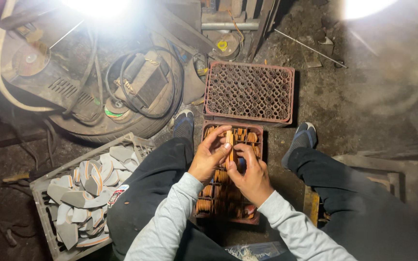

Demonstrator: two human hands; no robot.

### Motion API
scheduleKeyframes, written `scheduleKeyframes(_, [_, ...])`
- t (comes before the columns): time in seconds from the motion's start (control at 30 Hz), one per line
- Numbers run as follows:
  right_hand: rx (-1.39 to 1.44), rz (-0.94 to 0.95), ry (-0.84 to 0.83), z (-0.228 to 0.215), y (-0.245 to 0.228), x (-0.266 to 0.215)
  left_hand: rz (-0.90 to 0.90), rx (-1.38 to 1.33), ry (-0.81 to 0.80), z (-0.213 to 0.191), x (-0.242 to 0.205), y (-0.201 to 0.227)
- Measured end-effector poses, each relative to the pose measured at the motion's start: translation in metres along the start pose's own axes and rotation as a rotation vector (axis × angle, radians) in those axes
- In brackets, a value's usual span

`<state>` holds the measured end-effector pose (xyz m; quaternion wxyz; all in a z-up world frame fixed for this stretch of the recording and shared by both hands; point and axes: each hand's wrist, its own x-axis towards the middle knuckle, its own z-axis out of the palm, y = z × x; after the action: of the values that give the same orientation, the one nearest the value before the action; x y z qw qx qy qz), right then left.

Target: The person sits on the floor and sorts orange brake pads from a crate, peeling off paper labels and placing the pads into a perforated tray. They handle the pads one at a time, occasionally inspecting them before arranging them in the tray.

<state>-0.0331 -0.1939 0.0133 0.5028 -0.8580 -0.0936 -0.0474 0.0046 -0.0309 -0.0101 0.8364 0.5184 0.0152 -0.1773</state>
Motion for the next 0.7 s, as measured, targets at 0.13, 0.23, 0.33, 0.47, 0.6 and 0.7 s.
scheduleKeyframes(0.13, [0.019,0.031,-0.055,-0.001,-0.002,-0.001,-0.046,-0.071,-0.011,0.000,-0.003,0.004])
scheduleKeyframes(0.23, [-0.013,-0.142,-0.183,-0.019,-0.002,0.006,-0.083,-0.119,0.021,-0.006,-0.002,0.008])
scheduleKeyframes(0.33, [-0.129,-0.260,-0.289,-0.041,0.001,0.019,-0.117,-0.187,0.061,-0.010,0.001,0.010])
scheduleKeyframes(0.47, [-0.085,-0.262,-0.306,-0.055,-0.001,0.027,-0.174,-0.255,0.030,-0.008,0.000,0.009])
scheduleKeyframes(0.6, [-0.002,-0.210,-0.333,-0.054,-0.005,0.029,-0.186,-0.289,-0.004,-0.004,-0.001,0.013])
scheduleKeyframes(0.7, [0.022,-0.154,-0.342,-0.052,-0.006,0.025,-0.198,-0.316,-0.001,-0.004,-0.003,0.013])
